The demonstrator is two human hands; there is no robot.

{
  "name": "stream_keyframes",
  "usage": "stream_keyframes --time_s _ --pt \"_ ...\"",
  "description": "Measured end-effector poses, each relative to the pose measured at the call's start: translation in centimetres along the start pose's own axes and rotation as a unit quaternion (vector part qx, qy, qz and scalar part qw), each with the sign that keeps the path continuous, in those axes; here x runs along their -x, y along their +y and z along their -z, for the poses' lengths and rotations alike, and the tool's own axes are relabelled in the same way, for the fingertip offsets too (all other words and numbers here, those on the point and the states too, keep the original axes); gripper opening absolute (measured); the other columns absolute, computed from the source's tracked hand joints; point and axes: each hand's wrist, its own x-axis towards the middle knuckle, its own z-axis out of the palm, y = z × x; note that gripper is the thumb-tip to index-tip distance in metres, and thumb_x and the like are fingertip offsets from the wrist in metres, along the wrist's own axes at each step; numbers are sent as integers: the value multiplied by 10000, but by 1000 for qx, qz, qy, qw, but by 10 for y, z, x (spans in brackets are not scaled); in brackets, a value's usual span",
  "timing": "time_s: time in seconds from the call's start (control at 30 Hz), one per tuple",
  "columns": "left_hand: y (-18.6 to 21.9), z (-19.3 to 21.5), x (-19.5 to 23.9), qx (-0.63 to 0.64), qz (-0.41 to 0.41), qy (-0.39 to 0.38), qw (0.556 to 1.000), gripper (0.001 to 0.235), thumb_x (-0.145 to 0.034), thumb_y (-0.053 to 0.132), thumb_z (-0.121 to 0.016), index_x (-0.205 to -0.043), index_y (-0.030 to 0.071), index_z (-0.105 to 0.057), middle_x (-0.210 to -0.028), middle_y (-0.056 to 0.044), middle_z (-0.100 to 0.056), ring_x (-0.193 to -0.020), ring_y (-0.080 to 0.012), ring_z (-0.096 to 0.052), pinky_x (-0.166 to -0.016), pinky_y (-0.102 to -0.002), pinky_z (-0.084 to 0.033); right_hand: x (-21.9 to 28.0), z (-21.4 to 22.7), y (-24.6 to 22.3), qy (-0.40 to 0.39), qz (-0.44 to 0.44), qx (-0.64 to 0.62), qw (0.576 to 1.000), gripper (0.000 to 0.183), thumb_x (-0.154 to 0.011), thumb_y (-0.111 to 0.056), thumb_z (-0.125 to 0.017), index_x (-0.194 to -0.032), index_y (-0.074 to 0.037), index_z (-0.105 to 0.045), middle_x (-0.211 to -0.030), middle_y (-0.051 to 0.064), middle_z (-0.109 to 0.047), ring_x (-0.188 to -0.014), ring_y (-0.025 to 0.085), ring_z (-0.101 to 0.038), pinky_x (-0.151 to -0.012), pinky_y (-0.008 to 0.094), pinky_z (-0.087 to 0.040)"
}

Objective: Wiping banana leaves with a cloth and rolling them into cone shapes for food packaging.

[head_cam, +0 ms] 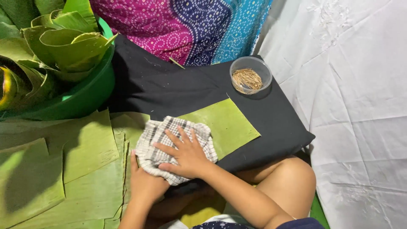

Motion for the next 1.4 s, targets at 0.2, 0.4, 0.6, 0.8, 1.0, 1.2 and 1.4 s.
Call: stream_keyframes --time_s 0.2,0.4,0.6,0.8,1.0,1.2,1.4 --pt "-5 -18 -2 -56 19 -60 996 970 -718 765 -655 -1378 59 -572 -1542 -47 -507 -1507 -223 -352 -1256 -623 -78 24 5 90 91 -70 91 989 604 -900 -494 -541 -1485 -344 -536 -1636 -28 -376 -1522 336 -276 -1169 572 -208" --pt "-4 -14 -3 -47 20 -64 997 959 -712 733 -684 -1389 68 -556 -1541 -48 -504 -1510 -224 -344 -1266 -606 -41 86 70 199 236 -236 197 922 362 -809 -145 -602 -1166 -116 -652 -1205 96 -639 -990 355 -590 -849 483 -492" --pt "-6 -17 -5 -62 36 -117 991 989 -732 776 -651 -1435 97 -502 -1587 -20 -434 -1532 -210 -285 -1266 -618 -9 57 118 86 429 -99 90 893 403 -752 -29 -657 -1153 -36 -701 -1175 141 -676 -1028 327 -577 -958 420 -429" --pt "0 -4 -9 -87 47 -136 986 736 -684 649 -733 -1184 114 -661 -1161 -76 -718 -1251 -274 -556 -1287 -642 -94 -12 5 7 229 75 51 969 519 -848 -367 -676 -1322 -158 -678 -1407 139 -581 -1278 344 -529 -1082 484 -366" --pt "-8 -25 -4 -72 28 -103 992 990 -726 777 -640 -1423 86 -512 -1579 -33 -441 -1533 -209 -283 -1264 -634 -29 -16 7 65 210 -4 63 976 455 -898 -291 -549 -1310 -186 -709 -1509 40 -571 -1325 318 -569 -1016 441 -455" --pt "-6 -25 -3 -54 20 -62 996 962 -704 732 -700 -1397 85 -534 -1566 -25 -462 -1523 -248 -311 -1240 -671 -74 48 58 188 226 -207 66 950 500 -847 -122 -464 -1292 -47 -678 -1321 207 -640 -1143 397 -592 -970 481 -460" --pt "13 -8 3 16 -109 -72 991 1017 -706 784 -717 -1468 156 -471 -1605 -57 -374 -1535 -294 -202 -1189 -734 21 122 100 219 216 -304 214 903 559 -794 -68 -619 -1343 -170 -646 -1484 91 -557 -1307 346 -516 -1025 529 -423"
